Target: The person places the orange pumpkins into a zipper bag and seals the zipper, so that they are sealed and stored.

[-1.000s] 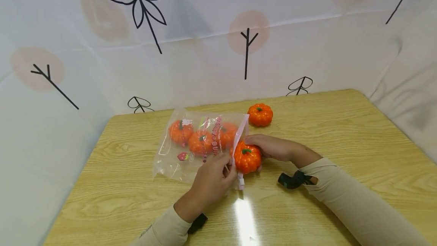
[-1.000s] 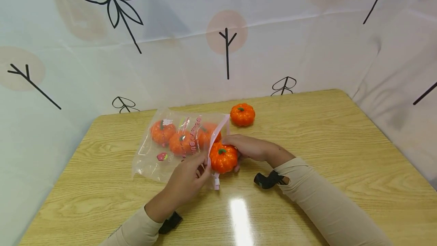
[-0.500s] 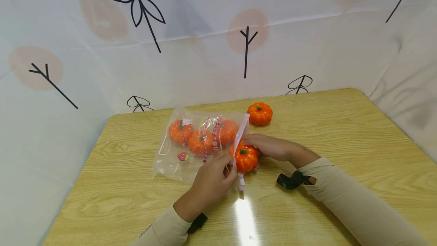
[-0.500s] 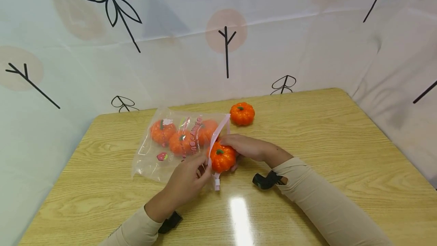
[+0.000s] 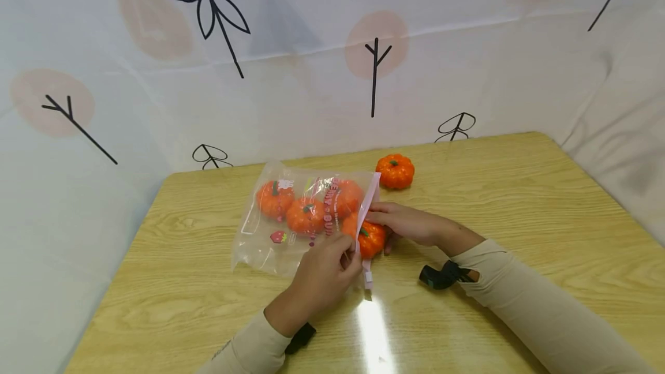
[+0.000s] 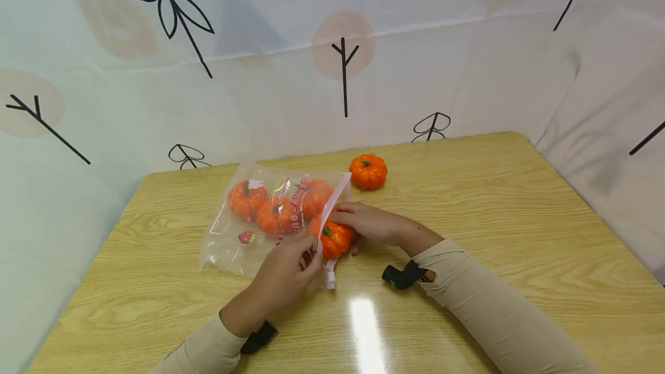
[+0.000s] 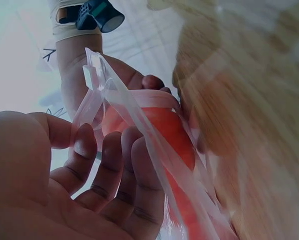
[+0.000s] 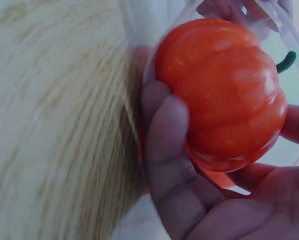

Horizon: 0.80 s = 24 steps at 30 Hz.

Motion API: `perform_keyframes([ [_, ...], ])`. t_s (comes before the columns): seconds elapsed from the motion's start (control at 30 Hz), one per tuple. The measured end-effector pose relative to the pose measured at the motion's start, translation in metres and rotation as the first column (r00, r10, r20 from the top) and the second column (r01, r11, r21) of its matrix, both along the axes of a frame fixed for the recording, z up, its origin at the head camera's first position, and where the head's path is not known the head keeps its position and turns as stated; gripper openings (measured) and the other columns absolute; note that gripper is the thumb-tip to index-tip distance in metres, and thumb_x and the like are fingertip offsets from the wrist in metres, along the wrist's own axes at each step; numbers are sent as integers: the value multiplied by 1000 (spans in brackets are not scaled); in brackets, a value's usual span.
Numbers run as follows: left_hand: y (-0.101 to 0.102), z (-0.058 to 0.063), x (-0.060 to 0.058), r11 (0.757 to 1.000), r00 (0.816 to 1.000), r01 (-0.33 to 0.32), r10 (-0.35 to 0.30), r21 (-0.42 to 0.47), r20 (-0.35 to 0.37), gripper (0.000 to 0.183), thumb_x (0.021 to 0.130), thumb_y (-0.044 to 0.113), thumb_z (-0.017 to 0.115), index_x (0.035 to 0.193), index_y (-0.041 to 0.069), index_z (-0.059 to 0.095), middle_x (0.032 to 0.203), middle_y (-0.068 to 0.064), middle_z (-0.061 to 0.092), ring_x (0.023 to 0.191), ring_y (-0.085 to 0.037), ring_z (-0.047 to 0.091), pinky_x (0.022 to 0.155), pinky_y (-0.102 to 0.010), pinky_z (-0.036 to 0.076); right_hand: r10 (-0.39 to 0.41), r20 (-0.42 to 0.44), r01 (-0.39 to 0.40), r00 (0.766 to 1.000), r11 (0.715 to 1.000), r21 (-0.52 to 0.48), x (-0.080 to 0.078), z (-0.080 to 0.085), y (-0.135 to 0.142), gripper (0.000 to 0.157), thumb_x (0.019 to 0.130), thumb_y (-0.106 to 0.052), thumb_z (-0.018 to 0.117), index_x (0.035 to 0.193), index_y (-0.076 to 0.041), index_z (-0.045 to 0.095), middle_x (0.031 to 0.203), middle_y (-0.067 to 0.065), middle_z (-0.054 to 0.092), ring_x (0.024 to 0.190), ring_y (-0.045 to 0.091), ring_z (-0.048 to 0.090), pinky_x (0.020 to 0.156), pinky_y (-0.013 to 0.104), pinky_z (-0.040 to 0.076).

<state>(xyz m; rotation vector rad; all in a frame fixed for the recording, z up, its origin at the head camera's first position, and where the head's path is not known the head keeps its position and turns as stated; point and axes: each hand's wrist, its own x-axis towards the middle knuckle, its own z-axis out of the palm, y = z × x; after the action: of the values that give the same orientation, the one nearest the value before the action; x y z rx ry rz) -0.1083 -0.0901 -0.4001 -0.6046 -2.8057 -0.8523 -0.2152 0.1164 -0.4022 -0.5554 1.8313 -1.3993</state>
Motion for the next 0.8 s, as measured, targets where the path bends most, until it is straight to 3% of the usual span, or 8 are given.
perform_keyframes([
  [0.13, 0, 0, 0, 1000, 1000, 3, -3, -2, 12, 17, 90, 19, 64, 78, 18, 52, 74, 9, 48, 71, -8, 43, 57, -18, 36, -9, 8, 9, 1000, 1000, -29, 0, -3, -1, 51, 108, -34, 37, 149, -3, 38, 106, 12, 70, 71, 21, 67, 67, 35, 59],
  [0.47, -1, 2, 0, 1000, 1000, 7, -7, 7, 17, 15, 90, 19, 64, 78, 18, 54, 74, 8, 49, 69, -6, 44, 58, -18, 36, -80, 35, 84, 996, 992, -97, 2, -4, -5, 49, 107, -28, 45, 145, 1, 39, 120, 21, 63, 92, 23, 70, 80, 38, 60],
  [0.63, -1, 2, -1, 1000, 1000, 6, -6, 3, 30, 16, 90, 19, 64, 77, 18, 54, 74, 8, 49, 68, -6, 44, 59, -18, 36, -143, -48, 142, 989, 990, -20, 3, -5, -7, 44, 105, -26, 49, 143, -4, 43, 114, 19, 61, 72, 22, 68, 65, 33, 59],
  [0.8, -1, 0, -1, 1000, 1000, 8, -8, -5, 15, 17, 90, 20, 64, 76, 19, 53, 72, 9, 49, 68, -7, 44, 61, -19, 36, -152, -101, 154, 983, 988, 10, 2, -4, -7, 41, 105, -26, 49, 140, -6, 40, 98, 15, 68, 59, 21, 66, 54, 30, 53],
])
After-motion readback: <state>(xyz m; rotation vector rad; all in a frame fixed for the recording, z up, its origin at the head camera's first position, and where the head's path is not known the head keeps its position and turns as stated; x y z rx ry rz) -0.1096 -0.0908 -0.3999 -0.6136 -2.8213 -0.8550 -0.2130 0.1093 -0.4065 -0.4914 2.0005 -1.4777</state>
